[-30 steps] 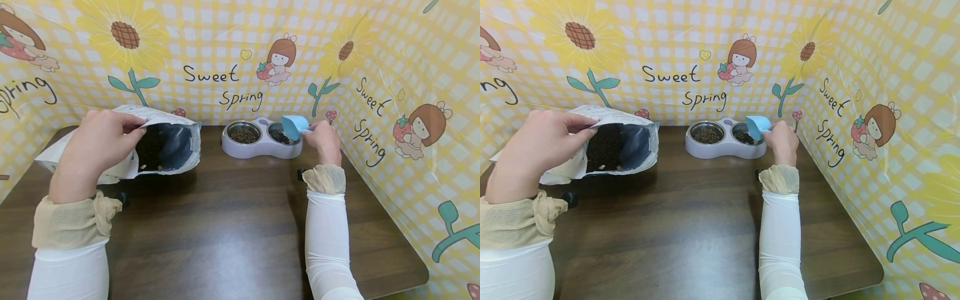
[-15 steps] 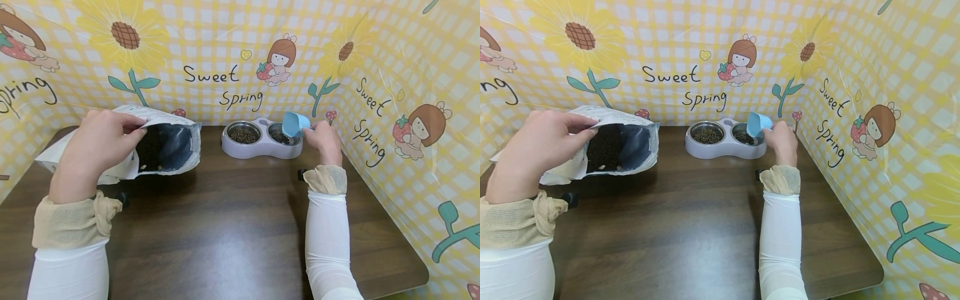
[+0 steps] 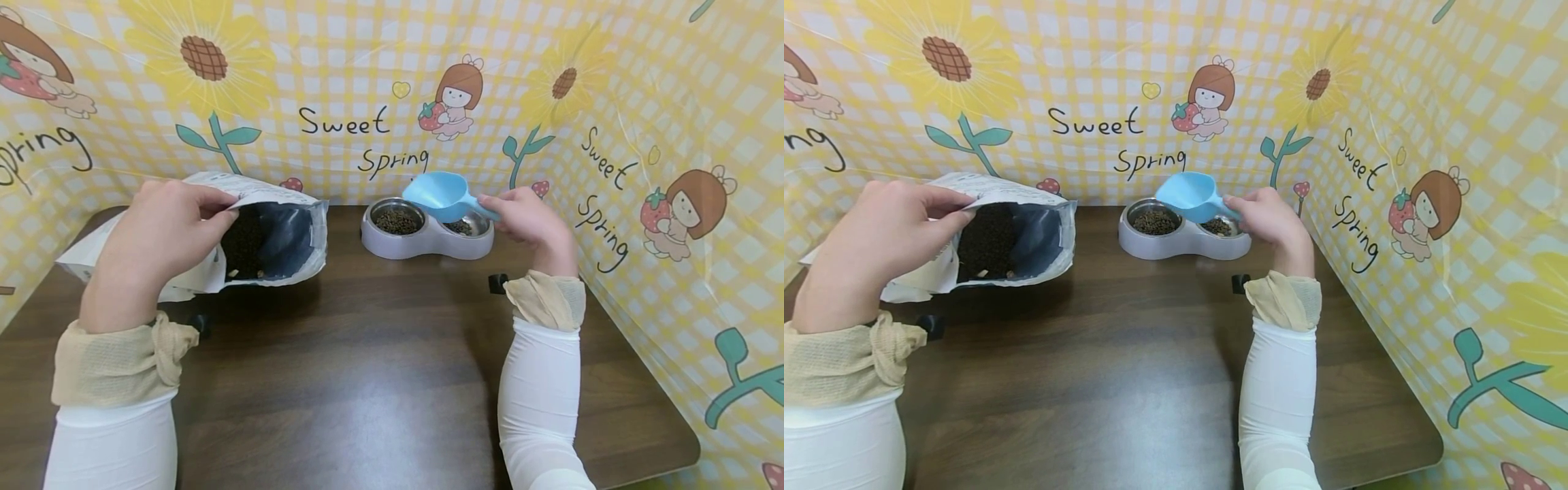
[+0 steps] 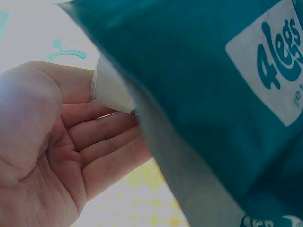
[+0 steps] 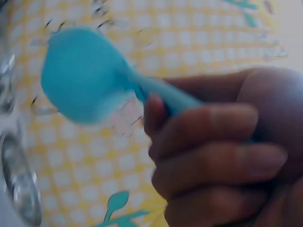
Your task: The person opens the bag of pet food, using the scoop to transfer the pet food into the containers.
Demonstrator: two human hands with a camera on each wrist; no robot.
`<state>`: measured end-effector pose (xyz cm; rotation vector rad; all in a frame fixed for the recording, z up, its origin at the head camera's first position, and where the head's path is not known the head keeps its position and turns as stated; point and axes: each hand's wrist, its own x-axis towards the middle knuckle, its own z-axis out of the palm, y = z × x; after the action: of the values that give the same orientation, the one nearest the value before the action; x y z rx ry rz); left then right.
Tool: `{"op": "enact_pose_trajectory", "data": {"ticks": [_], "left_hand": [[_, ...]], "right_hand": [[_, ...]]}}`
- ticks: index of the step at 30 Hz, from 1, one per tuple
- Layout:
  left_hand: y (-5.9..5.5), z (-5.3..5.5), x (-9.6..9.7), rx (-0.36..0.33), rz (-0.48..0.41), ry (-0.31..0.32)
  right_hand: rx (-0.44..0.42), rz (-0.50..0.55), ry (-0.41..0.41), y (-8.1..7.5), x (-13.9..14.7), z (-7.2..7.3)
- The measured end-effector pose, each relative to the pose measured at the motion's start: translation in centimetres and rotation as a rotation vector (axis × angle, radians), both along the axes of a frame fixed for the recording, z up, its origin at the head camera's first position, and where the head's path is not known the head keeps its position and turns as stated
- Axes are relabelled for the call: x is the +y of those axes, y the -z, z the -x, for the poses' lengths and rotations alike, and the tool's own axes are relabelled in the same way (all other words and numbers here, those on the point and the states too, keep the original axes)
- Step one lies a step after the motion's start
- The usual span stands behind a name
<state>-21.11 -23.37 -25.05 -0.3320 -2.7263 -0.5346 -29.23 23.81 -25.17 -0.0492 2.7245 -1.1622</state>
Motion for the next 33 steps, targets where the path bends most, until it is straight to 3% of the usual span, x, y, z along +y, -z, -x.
{"op": "enact_pose_trajectory", "data": {"ticks": [6,9,12,17,21,28,33], "left_hand": [[0.0,0.0,0.1,0.008,-0.003,0.003],[0.0,0.1,0.1,0.006,0.001,0.001],[0.0,0.1,0.1,-0.002,0.005,-0.001],[0.0,0.0,0.2,-0.013,0.006,-0.007],[-0.1,-0.1,0.2,-0.026,0.008,-0.015],[-0.2,0.0,0.2,-0.038,0.005,-0.021],[-0.1,0.0,0.2,-0.042,0.011,-0.018]], "right_hand": [[-0.04,0.166,-0.282,-0.9,-0.9,-1.5],[-0.042,0.159,-0.418,-0.8,-2.2,-1.6],[-0.001,0.099,-0.494,-0.7,-4.5,-1.9],[0.133,-0.045,-0.566,-0.3,-9.7,-2.3],[0.178,-0.11,-0.612,0.4,-13.6,-2.9],[0.315,-0.277,-0.531,1.9,-18.3,-4.1],[0.518,-0.401,-0.542,3.8,-20.8,-4.7]]}}
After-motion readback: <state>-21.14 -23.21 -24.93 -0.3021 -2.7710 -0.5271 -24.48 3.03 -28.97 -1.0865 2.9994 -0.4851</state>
